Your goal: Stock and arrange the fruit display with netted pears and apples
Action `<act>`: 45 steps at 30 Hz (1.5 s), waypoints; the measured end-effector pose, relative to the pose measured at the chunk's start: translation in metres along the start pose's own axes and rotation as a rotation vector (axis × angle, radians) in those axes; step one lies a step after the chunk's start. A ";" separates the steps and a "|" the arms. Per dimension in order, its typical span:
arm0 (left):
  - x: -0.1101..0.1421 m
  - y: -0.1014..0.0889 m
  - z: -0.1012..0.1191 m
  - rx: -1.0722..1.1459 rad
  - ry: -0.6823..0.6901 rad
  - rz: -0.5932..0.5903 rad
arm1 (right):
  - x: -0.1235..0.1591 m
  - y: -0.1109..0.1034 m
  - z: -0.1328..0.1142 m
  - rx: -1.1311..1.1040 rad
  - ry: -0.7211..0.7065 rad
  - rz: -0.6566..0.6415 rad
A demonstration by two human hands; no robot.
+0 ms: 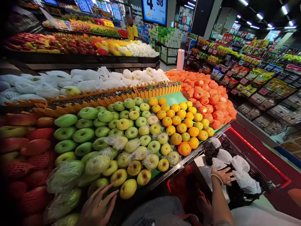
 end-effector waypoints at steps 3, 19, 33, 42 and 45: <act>-0.005 0.004 0.004 0.005 -0.008 -0.002 | 0.002 0.005 0.013 -0.056 0.109 0.133; -0.025 0.074 0.049 0.079 -0.254 -0.308 | 0.168 -0.005 -0.180 -0.042 -1.159 -0.395; -0.138 0.064 0.096 -0.004 -0.399 -0.490 | 0.159 0.013 -0.181 -0.148 -1.227 -0.376; -0.134 0.085 0.086 0.066 -0.522 -0.630 | 0.188 0.034 -0.216 0.253 -1.210 -0.542; -0.134 0.091 0.082 0.077 -0.520 -0.654 | 0.186 0.033 -0.218 0.209 -1.237 -0.537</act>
Point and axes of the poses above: each hand's wrist, its own x-axis away from the middle knuckle, its own y-axis out of the palm, z = x × y, the point moved 4 cm from there along -x, towards the middle knuckle, and after that the axes turned 13 degrees about -z, right-handed, at the moved point
